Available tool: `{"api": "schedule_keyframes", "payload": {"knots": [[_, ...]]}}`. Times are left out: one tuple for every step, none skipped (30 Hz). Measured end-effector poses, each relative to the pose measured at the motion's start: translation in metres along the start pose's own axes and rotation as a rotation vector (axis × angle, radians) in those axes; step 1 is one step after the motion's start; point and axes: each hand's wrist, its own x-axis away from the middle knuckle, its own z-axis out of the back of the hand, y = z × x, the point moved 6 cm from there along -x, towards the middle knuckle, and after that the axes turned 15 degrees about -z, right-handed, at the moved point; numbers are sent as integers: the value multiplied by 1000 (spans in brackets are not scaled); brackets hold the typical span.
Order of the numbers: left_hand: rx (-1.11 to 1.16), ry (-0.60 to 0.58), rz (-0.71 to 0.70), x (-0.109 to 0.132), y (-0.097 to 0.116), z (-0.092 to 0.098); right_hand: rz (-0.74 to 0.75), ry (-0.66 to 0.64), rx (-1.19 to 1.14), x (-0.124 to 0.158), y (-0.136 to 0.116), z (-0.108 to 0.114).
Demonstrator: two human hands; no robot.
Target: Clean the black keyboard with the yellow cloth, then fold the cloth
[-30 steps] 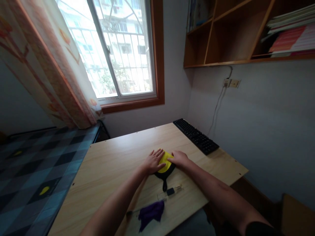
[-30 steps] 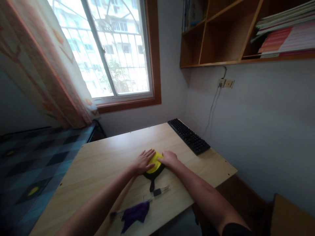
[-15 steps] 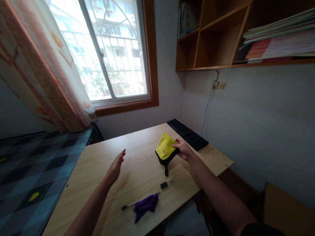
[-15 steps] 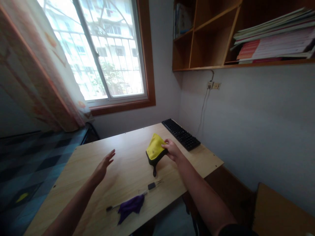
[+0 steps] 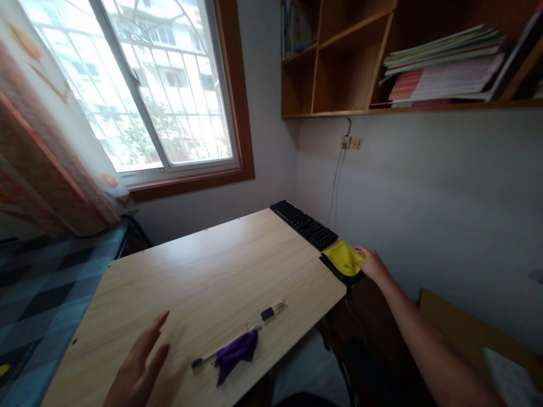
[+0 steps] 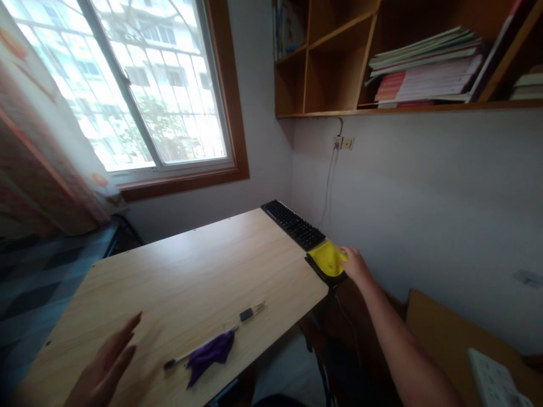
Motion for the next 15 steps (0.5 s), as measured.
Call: {"api": "schedule_keyframes", "payload": {"knots": [[-74, -87, -87, 0, 11, -7, 62, 42, 78, 5, -7, -2], [-126, -165, -178, 1, 22, -15, 137, 78, 184, 10, -16, -6], [-165, -223, -260, 2, 33, -23, 209, 94, 311, 16, -23, -13], [-204, -267, -323, 4, 42, -31, 261, 83, 447, 21, -28, -23], [-250, -295, -365, 5, 48, -37, 277, 45, 572, 24, -28, -35], [-298, -317, -397, 7, 53, -42, 263, -12, 669, 26, -26, -46], [-344, -334, -415, 9, 56, -46, 238, -68, 743, 27, -22, -57], [-383, -344, -426, 12, 57, -50, 213, -108, 797, 27, -17, -66], [-410, -351, -431, 16, 57, -52, 197, -132, 832, 26, -13, -72], [-426, -352, -431, 20, 56, -53, 193, -147, 853, 24, -11, -77], [-432, -348, -429, 25, 54, -54, 199, -156, 864, 23, -9, -80], [-435, -341, -425, 29, 52, -55, 204, -164, 872, 20, -8, -81], [-439, -337, -421, 34, 51, -56, 207, -173, 880, 18, -8, -82], [-447, -337, -417, 38, 49, -57, 214, -179, 886, 15, -9, -82], [-459, -343, -414, 42, 49, -58, 223, -182, 891, 13, -10, -81]]}}
